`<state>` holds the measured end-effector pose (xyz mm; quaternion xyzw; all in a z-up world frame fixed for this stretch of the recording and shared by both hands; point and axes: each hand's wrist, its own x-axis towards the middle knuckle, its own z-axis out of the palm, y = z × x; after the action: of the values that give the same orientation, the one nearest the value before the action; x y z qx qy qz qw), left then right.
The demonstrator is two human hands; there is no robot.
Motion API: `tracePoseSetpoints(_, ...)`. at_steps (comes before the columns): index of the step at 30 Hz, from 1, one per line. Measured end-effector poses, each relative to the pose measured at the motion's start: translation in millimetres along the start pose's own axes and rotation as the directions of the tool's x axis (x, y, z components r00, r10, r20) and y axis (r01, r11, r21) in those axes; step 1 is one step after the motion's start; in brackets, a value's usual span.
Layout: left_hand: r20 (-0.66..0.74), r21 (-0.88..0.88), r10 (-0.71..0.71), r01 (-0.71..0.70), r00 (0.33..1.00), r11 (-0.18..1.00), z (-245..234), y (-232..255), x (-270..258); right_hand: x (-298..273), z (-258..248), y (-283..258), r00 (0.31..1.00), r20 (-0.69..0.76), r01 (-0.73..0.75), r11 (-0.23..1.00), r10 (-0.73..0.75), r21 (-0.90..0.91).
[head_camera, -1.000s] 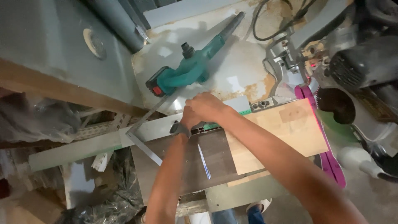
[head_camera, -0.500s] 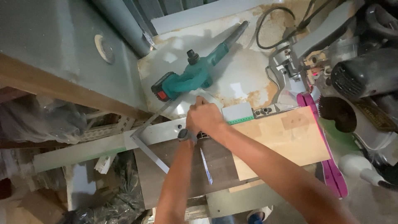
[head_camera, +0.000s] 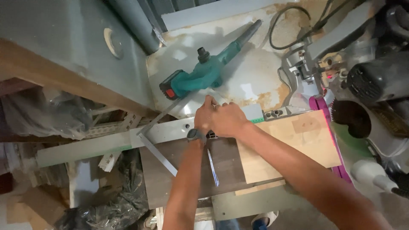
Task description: The person uses a circular saw to cut a rectangular piece of wood on a workbench. They repeatedly position the wood, lower the saw to make cuts, and adjust the wood's placement using a metal guide and a tape measure.
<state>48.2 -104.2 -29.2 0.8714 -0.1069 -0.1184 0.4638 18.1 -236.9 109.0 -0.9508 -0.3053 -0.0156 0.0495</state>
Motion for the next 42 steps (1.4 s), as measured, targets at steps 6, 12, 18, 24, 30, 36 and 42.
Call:
tracePoseSetpoints(6,0.018,0.025,-0.223,0.223,0.975,0.975,0,9,5,17,129,7,0.924,0.239,-0.334,0.933,0.297,0.132)
tracePoseSetpoints(12,0.016,0.058,-0.146,0.145,0.989,0.988,-3,14,-1,28,-2,-16,0.743,0.512,-0.647,0.657,0.431,0.385)
tracePoseSetpoints(18,-0.069,0.109,-0.577,0.581,0.814,0.807,7,57,17,22,-37,0,0.916,0.4,-0.051,0.998,0.037,0.025)
tracePoseSetpoints(24,-0.022,0.11,0.004,-0.002,1.0,0.994,5,-4,1,10,5,45,0.869,-0.062,0.455,0.843,-0.49,-0.288)
tracePoseSetpoints(30,-0.046,0.045,-0.127,0.129,0.991,0.991,-2,15,0,4,30,51,0.827,-0.22,0.42,0.829,-0.517,-0.37)
tracePoseSetpoints(36,0.035,0.029,-0.286,0.285,0.958,0.958,-13,40,-4,-1,86,25,0.93,-0.259,0.158,0.918,-0.262,-0.364)
tracePoseSetpoints(42,0.05,0.028,-0.342,0.341,0.938,0.94,12,40,2,15,12,-30,0.761,-0.648,-0.159,0.968,-0.003,-0.192)
